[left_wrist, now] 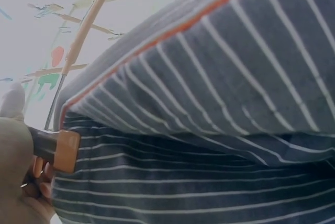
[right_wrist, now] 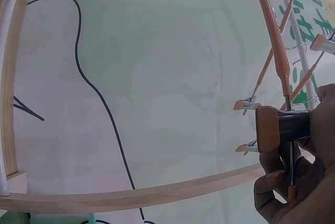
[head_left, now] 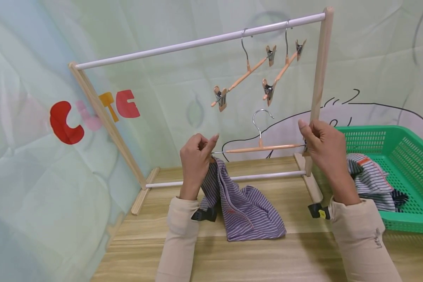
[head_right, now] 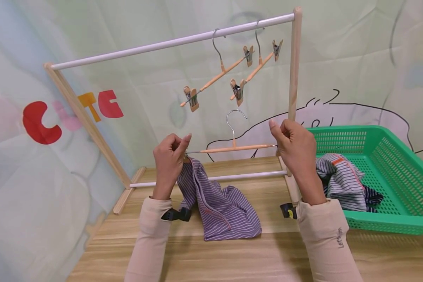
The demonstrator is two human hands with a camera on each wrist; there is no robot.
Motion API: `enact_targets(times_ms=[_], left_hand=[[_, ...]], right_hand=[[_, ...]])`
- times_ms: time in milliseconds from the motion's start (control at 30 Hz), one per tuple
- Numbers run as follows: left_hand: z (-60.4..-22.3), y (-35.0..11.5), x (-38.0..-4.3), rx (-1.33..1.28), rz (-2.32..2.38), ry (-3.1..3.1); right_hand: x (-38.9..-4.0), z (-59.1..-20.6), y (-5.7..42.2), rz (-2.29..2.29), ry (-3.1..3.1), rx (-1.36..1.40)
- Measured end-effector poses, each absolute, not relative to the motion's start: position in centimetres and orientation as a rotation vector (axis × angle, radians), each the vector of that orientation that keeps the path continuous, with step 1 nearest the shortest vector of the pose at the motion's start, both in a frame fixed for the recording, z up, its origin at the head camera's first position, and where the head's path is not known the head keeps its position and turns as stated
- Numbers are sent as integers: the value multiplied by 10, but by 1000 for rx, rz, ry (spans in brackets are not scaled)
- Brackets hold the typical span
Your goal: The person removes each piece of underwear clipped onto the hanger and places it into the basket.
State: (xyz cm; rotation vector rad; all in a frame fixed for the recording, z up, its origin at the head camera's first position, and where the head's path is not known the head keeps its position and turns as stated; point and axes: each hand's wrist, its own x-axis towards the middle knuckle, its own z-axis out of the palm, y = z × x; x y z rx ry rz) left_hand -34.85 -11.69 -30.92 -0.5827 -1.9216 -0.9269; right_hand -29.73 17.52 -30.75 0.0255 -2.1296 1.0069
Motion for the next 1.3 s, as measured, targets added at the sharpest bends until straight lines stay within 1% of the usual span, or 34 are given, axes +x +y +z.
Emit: enact_targets(times_ms=[1300], left_hand=[[-310,-117,-350,-531,-885,-1855]], right_hand=[[-296,-305,174,959,-2154,57]])
